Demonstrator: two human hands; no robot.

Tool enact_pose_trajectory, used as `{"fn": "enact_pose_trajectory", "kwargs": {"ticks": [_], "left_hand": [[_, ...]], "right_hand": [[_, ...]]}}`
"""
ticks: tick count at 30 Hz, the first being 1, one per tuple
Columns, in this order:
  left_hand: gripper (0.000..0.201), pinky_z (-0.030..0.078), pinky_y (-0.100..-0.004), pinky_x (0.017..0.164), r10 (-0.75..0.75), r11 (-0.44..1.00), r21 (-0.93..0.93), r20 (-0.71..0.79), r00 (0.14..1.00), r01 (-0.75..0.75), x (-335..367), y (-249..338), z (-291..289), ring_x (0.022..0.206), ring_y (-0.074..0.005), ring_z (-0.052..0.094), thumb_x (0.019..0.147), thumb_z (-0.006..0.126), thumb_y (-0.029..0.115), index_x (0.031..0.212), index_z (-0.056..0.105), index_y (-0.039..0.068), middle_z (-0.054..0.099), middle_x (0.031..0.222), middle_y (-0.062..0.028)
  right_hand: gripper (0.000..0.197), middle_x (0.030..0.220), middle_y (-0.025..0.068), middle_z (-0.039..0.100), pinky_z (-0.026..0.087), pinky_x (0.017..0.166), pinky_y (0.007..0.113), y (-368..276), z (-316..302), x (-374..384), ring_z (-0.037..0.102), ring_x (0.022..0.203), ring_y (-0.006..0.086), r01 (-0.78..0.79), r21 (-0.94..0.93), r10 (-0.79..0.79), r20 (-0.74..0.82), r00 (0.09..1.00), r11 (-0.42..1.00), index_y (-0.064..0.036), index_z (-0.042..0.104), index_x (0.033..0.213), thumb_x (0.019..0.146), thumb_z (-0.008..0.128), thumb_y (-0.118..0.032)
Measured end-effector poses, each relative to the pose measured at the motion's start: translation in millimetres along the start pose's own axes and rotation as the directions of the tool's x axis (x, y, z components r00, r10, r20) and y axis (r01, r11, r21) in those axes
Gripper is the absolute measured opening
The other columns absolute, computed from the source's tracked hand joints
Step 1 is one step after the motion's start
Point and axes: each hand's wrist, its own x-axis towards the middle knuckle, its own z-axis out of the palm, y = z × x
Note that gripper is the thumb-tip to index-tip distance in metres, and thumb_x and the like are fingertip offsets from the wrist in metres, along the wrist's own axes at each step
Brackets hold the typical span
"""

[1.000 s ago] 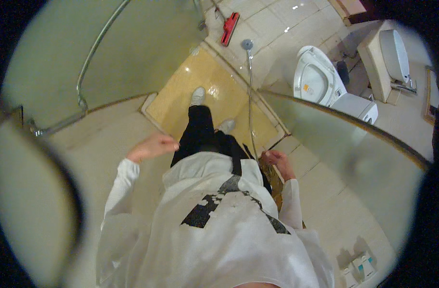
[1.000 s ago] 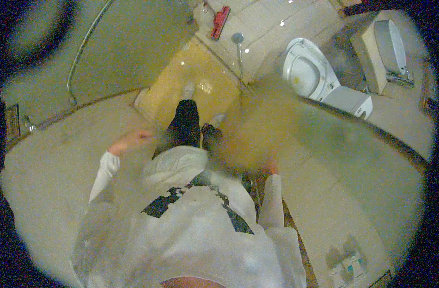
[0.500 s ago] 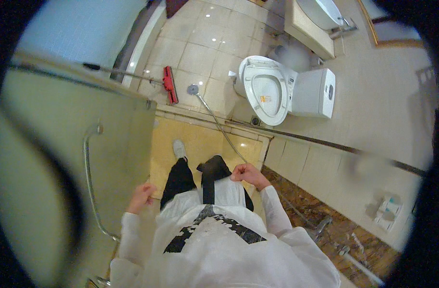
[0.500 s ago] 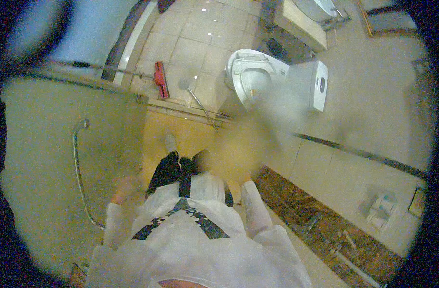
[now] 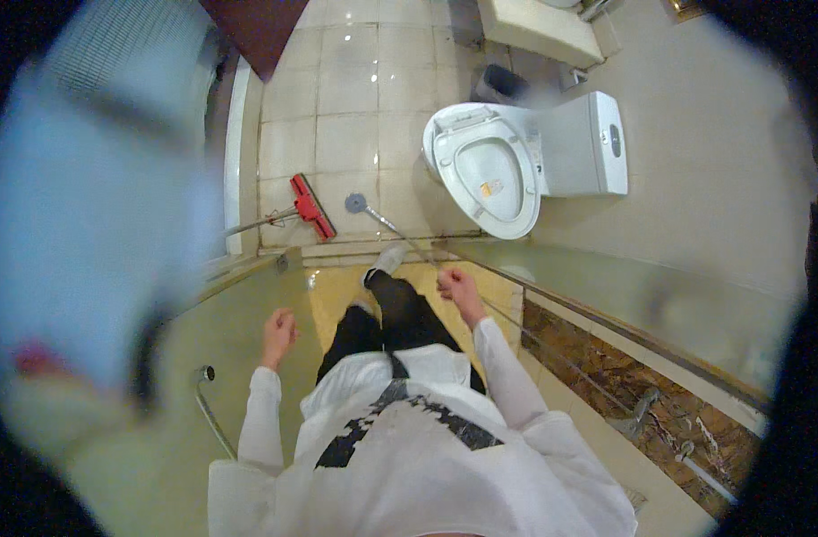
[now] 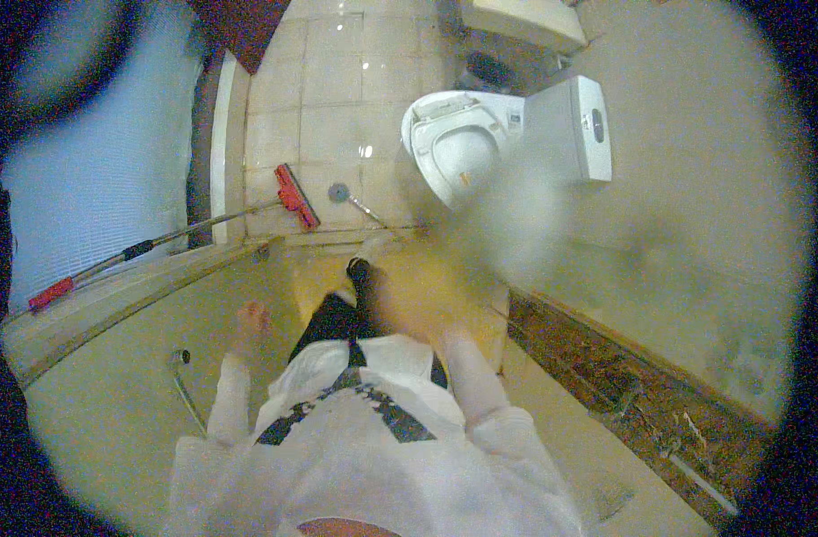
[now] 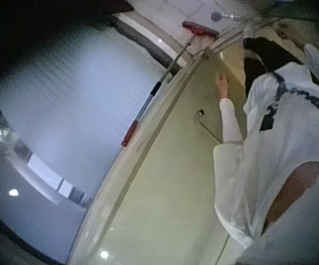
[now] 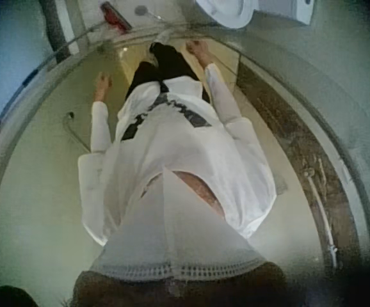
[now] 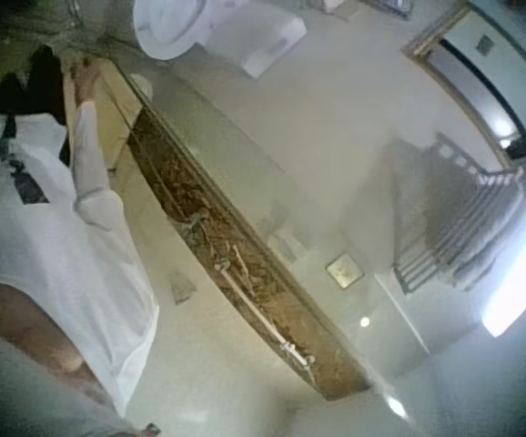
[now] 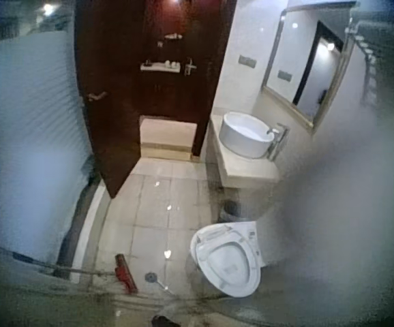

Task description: The person cleans a bathroom by first mopping the tiled floor with a red squeegee. They then use a handheld shower head to rinse the floor and the toilet bowl, followed by flushing the toilet. Finally, they mop the floor again to remove excess water.

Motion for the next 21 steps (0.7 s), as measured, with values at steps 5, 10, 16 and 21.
{"fn": "enact_pose_trajectory", "kwargs": {"ticks": [5, 10, 16, 21], "left_hand": [[0.021, 0.042, -0.0247, 0.046, -0.015, 1.0, -0.018, 0.029, 0.999, 0.016, 35.6, 13.3, -10.2, 0.053, -0.0114, 0.051, 0.09, 0.052, 0.016, 0.109, 0.055, 0.006, 0.054, 0.072, -0.0019], [0.026, 0.046, -0.027, 0.05, -0.104, 0.953, 0.28, -0.043, 0.994, 0.112, 82.9, 31.7, -4.2, 0.058, -0.0125, 0.053, 0.089, 0.052, 0.016, 0.113, 0.054, 0.006, 0.056, 0.076, -0.0035], [0.034, 0.047, -0.0284, 0.052, -0.13, 0.97, 0.221, 0.099, 0.987, 0.105, 172.6, 71.8, 7.8, 0.064, -0.0142, 0.056, 0.087, 0.053, 0.014, 0.12, 0.05, 0.005, 0.056, 0.085, -0.0069], [0.037, 0.047, -0.0283, 0.051, 0.044, 0.868, 0.446, 0.367, 0.929, -0.217, 288.9, 146.1, 12.5, 0.059, -0.0158, 0.056, 0.088, 0.052, 0.014, 0.123, 0.047, 0.006, 0.057, 0.087, -0.0082]], "right_hand": [[0.022, 0.077, 0.0037, 0.061, 0.048, 0.059, 0.025, -42.7, -12.0, 57.5, 0.059, 0.068, 0.0117, -0.068, 0.141, 0.074, -0.042, 0.996, 0.988, -0.0053, 0.059, 0.089, 0.088, 0.061, -0.027], [0.02, 0.082, 0.0044, 0.061, 0.049, 0.061, 0.027, -82.0, -21.7, 62.0, 0.06, 0.071, 0.0137, -0.086, 0.349, 0.148, -0.157, 0.976, 0.933, -0.0065, 0.057, 0.095, 0.089, 0.061, -0.025], [0.027, 0.087, 0.007, 0.06, 0.049, 0.062, 0.027, -53.4, -20.5, 73.9, 0.058, 0.071, 0.0155, -0.085, 0.649, 0.318, -0.25, 0.915, 0.756, -0.0061, 0.054, 0.099, 0.089, 0.06, -0.031], [0.058, 0.121, 0.0154, 0.046, 0.047, 0.08, 0.038, -25.2, -12.1, 123.7, 0.049, 0.096, 0.026, -0.083, 0.791, 0.471, -0.273, 0.839, 0.607, -0.0095, 0.045, 0.122, 0.083, 0.064, -0.047]]}}
